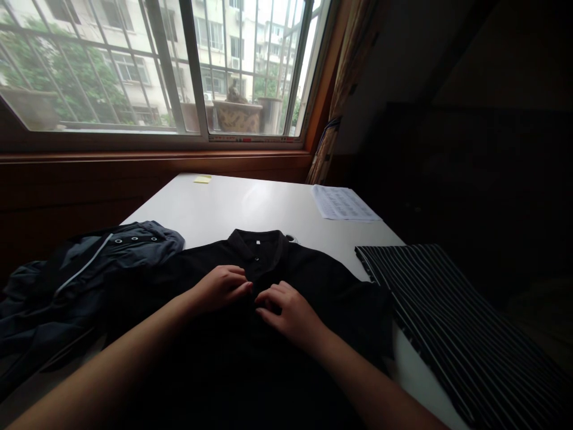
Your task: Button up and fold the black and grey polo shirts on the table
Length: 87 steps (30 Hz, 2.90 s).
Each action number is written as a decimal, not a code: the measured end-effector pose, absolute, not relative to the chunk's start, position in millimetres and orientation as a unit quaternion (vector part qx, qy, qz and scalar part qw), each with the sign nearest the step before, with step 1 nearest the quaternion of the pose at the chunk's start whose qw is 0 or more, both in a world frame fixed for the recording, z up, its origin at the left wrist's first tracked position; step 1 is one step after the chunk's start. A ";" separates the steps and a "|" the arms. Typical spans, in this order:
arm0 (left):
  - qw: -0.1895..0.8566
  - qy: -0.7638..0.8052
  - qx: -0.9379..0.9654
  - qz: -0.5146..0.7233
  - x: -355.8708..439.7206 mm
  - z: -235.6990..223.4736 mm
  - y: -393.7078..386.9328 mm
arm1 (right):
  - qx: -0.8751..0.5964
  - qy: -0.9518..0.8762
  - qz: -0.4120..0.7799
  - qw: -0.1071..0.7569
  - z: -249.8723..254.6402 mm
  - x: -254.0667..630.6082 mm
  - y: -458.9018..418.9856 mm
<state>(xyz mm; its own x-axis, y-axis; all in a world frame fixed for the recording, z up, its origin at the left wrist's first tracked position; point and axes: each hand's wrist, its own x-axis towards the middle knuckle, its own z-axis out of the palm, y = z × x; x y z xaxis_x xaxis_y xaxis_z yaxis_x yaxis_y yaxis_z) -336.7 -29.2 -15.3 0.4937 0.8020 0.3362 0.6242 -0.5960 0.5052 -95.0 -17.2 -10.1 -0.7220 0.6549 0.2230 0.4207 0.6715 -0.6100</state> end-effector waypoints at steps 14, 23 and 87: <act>0.159 0.440 0.834 0.292 -334.8 -15.7 -29.1 | -0.261 -0.921 0.218 0.190 -13.7 -95.5 -14.8; 0.138 0.438 0.840 0.288 -337.6 -20.4 -25.9 | -0.281 -0.899 0.270 0.200 -11.0 -97.0 -14.5; 0.135 0.459 0.812 0.335 -341.2 -18.7 -20.3 | -0.310 -0.895 0.261 0.186 -10.2 -96.3 -11.8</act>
